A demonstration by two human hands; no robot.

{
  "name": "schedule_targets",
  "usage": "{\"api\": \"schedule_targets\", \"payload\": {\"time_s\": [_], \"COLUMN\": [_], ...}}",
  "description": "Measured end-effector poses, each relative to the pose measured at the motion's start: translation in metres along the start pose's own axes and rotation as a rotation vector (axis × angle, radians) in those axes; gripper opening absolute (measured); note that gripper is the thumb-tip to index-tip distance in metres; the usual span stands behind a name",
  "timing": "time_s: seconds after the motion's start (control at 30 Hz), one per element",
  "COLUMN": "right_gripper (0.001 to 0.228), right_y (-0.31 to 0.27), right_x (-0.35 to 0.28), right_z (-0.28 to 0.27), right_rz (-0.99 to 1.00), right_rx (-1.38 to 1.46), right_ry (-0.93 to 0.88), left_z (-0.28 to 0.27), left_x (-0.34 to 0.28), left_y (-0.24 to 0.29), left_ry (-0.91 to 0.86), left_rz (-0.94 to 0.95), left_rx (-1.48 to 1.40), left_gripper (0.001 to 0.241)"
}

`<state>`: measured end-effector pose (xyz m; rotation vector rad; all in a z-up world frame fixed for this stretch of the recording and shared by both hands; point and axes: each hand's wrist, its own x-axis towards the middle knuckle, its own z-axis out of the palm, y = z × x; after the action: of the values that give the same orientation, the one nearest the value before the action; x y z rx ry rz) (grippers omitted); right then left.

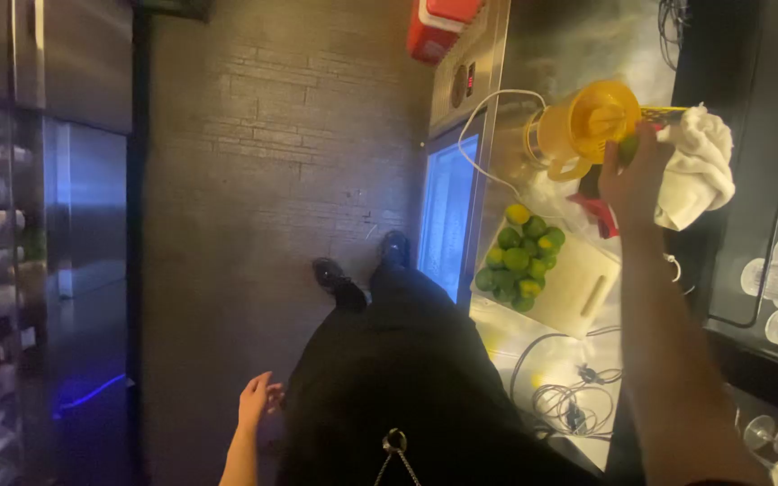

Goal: Juicing lime halves using a manual citrus juicer.

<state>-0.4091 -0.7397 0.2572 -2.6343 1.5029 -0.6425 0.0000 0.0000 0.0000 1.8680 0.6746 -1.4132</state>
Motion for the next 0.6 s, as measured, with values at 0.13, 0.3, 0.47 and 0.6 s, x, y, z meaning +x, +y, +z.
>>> {"api": "schedule_targets", "payload": {"time_s": [0.13,0.3,0.47,0.6], "right_gripper": [0.05,0.056,0.061,0.065], "right_y": [0.023,0.052,0.043,0.029], "right_x": [0.051,0.067,0.069,0.072], "right_z": [0.003,0.025,0.033,0.041], "right_rz": [-0.054,-0.007,-0.004,0.103], "right_rx": [-0.041,-0.206,-0.321,-0.351], "right_ry": [-0.153,-0.383,-0.32,-0.255], "left_z": [0.009,0.026,0.075,0.201], "left_x": [0.0,-0.025,-0.034,-0.106], "left_y": [0.013,0.078,0.131,0.236], "left_ry": [-0.095,-0.021,0.022,-0.046], "left_rz": [0.133,0.272,0.441,0.939], "left_rx": [0.073,0.081,0.125,0.473], "left_gripper": [0.038,0.039,0.035,0.033]}}
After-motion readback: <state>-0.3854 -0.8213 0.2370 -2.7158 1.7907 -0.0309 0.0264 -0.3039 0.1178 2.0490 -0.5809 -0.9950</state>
